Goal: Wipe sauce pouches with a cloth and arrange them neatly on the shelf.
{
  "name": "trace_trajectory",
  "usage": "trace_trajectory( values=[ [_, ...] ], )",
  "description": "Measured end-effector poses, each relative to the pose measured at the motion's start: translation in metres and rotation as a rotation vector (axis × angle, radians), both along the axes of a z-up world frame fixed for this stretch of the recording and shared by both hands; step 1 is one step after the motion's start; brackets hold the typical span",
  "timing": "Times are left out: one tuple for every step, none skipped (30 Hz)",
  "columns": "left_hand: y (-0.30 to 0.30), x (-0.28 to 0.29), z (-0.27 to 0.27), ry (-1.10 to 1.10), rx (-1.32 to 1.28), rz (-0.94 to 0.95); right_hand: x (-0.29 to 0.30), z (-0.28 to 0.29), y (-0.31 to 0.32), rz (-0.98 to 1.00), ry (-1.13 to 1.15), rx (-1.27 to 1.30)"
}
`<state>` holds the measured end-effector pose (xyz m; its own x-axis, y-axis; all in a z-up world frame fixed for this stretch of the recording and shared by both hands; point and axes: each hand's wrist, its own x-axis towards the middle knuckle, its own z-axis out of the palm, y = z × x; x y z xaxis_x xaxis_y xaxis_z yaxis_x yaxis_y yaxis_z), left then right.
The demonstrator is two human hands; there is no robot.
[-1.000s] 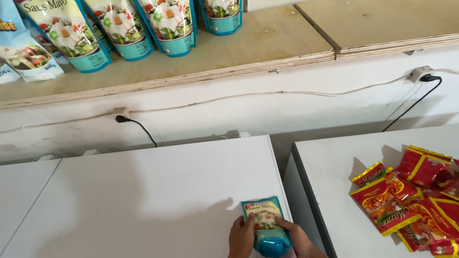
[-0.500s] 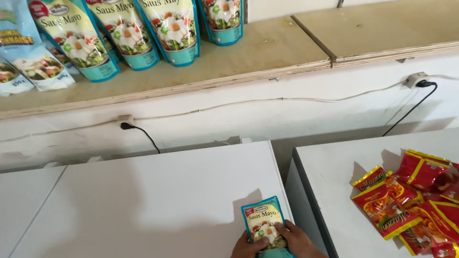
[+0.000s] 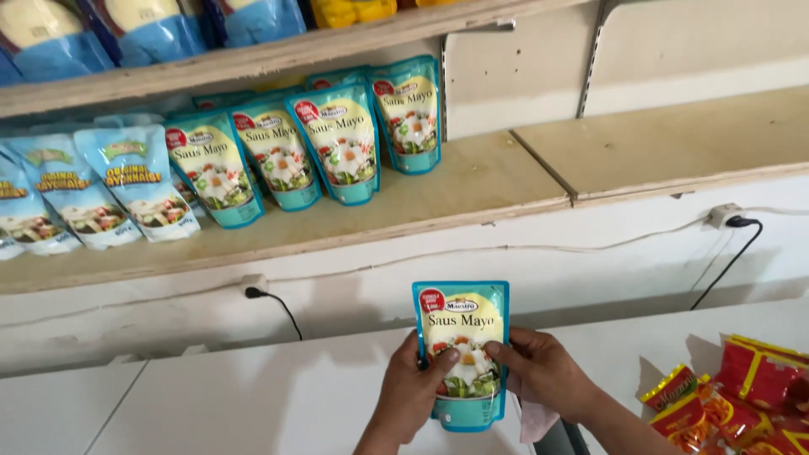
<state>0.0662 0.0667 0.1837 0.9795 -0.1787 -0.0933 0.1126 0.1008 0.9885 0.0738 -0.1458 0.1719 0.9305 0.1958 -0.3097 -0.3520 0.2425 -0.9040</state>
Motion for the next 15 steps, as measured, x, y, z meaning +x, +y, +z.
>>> trace_trajectory(
  values=[
    [0.003,0.008,0.018,-0.037,-0.004,0.002,0.007,0.018,0.001,0.023,-0.085,0.082],
    [0.005,0.015,0.037,-0.074,-0.008,0.003,0.014,0.035,0.002,0.048,-0.171,0.164],
    [0.007,0.024,0.046,-0.090,-0.009,0.002,0.021,0.050,0.003,0.048,-0.186,0.162],
    [0.009,0.033,0.054,-0.159,-0.054,-0.009,0.028,0.064,0.003,0.053,-0.236,0.098],
    [0.012,0.042,0.062,-0.226,-0.097,-0.020,0.034,0.076,0.005,0.056,-0.283,0.036],
    [0.013,0.049,0.071,-0.238,-0.095,-0.022,0.041,0.087,0.007,0.055,-0.295,0.037],
    [0.014,0.054,0.079,-0.252,-0.112,-0.025,0.046,0.097,0.008,0.041,-0.290,0.017],
    [0.015,0.060,0.087,-0.265,-0.129,-0.029,0.051,0.106,0.009,0.027,-0.284,-0.004],
    [0.014,0.065,0.092,-0.270,-0.133,-0.030,0.058,0.109,0.009,0.027,-0.289,-0.007],
    [0.013,0.070,0.097,-0.262,-0.137,-0.007,0.065,0.112,0.009,0.016,-0.337,-0.026],
    [0.013,0.075,0.103,-0.257,-0.143,0.020,0.073,0.116,0.009,0.010,-0.389,-0.046],
    [0.012,0.082,0.103,-0.265,-0.148,0.023,0.077,0.123,0.010,0.014,-0.397,-0.051],
    [0.012,0.091,0.106,-0.299,-0.169,0.023,0.081,0.132,0.012,-0.009,-0.387,-0.045],
    [0.011,0.099,0.109,-0.333,-0.191,0.024,0.085,0.142,0.013,-0.032,-0.377,-0.039],
    [0.012,0.105,0.118,-0.349,-0.193,0.023,0.090,0.151,0.013,-0.031,-0.393,-0.041]
  ],
)
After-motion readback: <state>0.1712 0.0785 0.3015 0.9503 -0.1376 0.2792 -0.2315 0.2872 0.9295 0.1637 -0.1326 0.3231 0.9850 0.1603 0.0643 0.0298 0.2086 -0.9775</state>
